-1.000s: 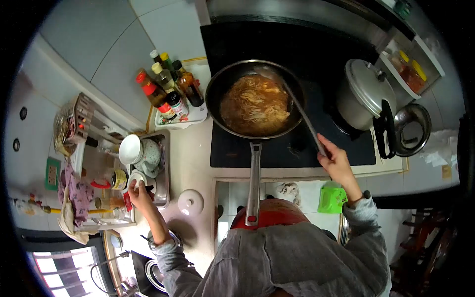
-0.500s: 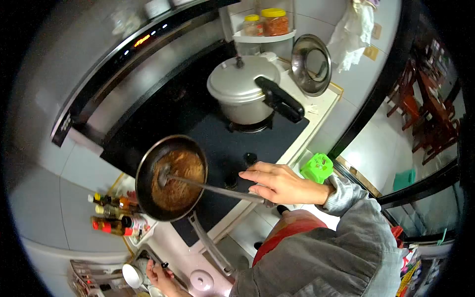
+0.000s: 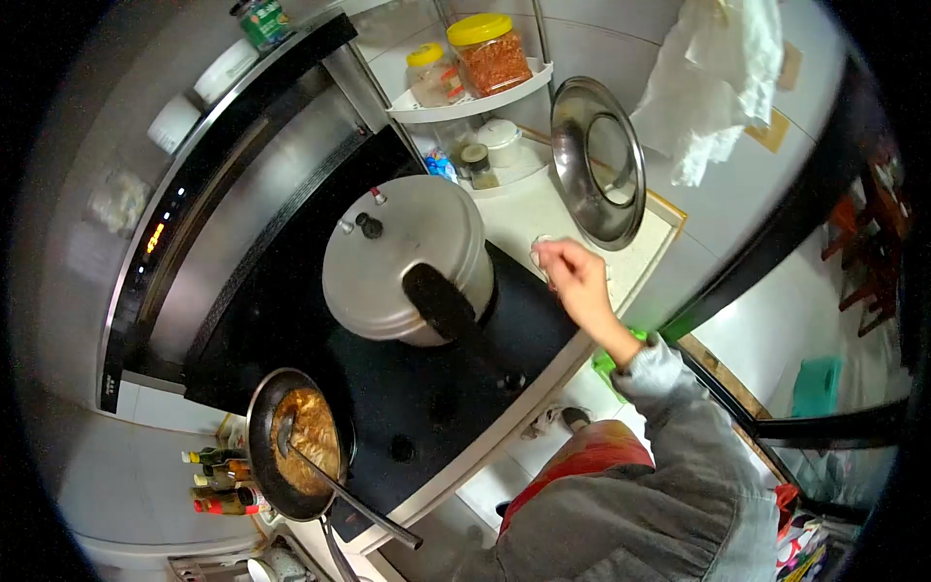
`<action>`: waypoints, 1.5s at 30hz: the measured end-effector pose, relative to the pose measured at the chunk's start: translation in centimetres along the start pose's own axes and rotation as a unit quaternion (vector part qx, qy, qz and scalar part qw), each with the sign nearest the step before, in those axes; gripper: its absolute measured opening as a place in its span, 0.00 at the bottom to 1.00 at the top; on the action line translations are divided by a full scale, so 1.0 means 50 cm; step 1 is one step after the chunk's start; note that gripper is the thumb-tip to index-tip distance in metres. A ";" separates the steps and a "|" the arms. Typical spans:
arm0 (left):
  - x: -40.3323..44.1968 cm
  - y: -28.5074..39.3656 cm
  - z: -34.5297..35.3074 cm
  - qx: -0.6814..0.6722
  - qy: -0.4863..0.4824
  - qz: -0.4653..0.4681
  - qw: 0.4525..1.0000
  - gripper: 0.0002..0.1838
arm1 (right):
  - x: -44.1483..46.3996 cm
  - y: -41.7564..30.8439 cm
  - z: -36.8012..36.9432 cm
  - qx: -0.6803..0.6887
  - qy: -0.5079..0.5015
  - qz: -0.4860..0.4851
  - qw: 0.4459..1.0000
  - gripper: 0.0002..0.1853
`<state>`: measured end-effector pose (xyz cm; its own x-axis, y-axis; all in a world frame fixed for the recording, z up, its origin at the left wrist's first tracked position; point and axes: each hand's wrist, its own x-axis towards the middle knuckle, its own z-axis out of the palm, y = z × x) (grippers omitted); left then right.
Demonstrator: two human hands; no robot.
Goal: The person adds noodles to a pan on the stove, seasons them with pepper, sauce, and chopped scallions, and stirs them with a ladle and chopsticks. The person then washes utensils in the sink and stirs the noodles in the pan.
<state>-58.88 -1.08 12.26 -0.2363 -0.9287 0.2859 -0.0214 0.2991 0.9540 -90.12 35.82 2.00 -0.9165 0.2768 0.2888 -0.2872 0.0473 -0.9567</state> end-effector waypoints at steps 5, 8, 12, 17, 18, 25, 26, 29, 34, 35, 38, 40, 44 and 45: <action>-0.100 0.078 0.140 0.030 -0.036 -0.008 0.999 0.09 | 0.231 0.186 0.069 -0.132 0.005 -0.036 0.991 0.13; -0.105 0.072 0.156 0.051 -0.079 0.008 0.996 0.08 | 0.325 0.262 0.119 -0.259 -0.030 -0.014 0.965 0.27; -0.125 0.066 0.174 0.067 -0.110 0.016 0.992 0.08 | 0.460 0.330 0.169 -0.346 -0.030 -0.031 0.937 0.42; -0.172 0.073 0.213 0.119 -0.087 -0.016 0.989 0.06 | 0.598 0.407 0.217 -0.336 -0.028 -0.051 0.940 0.45; -0.179 0.082 0.228 0.134 -0.078 -0.027 0.988 0.06 | 0.623 0.434 0.219 -0.332 -0.068 -0.007 0.941 0.43; -0.188 0.078 0.271 0.102 -0.028 -0.080 0.991 0.06 | 0.584 0.359 0.195 -0.291 0.078 -0.050 0.952 0.37; -0.197 0.080 0.295 0.096 -0.001 -0.092 0.991 0.07 | 0.570 0.330 0.188 -0.288 0.109 -0.070 0.949 0.36; -0.211 0.065 0.332 0.037 -0.081 -0.230 0.969 0.12 | 0.505 0.229 0.146 -0.145 0.131 -0.113 0.974 0.32; -0.243 0.055 0.417 -0.059 -0.340 -0.144 0.927 0.14 | 0.348 -0.016 0.066 0.082 0.025 -0.120 0.989 0.31; -0.243 0.059 0.433 -0.112 -0.401 -0.111 0.903 0.15 | 0.311 -0.071 0.052 0.086 -0.008 -0.142 0.986 0.31; -0.256 0.110 0.482 -0.220 -0.466 -0.140 0.845 0.33 | 0.181 -0.194 0.036 0.135 -0.143 -0.154 0.968 0.32; -0.243 0.113 0.487 -0.377 -0.517 -0.288 0.713 0.38 | 0.074 -0.231 0.036 0.202 -0.256 -0.108 0.939 0.34; -0.227 0.116 0.370 -0.307 -0.433 -0.385 0.755 0.33 | -0.119 -0.269 0.041 0.051 -0.320 -0.336 0.885 0.33; -0.212 0.086 0.335 -0.281 -0.446 -0.404 0.747 0.30 | -0.166 -0.260 0.051 0.045 -0.292 -0.360 0.885 0.32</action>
<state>-72.73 13.74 11.83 -0.9260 -0.1654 -0.3395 -0.1548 -0.6538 0.7407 -79.49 30.47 12.12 -0.4668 -0.3381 0.8172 -0.8524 -0.0741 -0.5176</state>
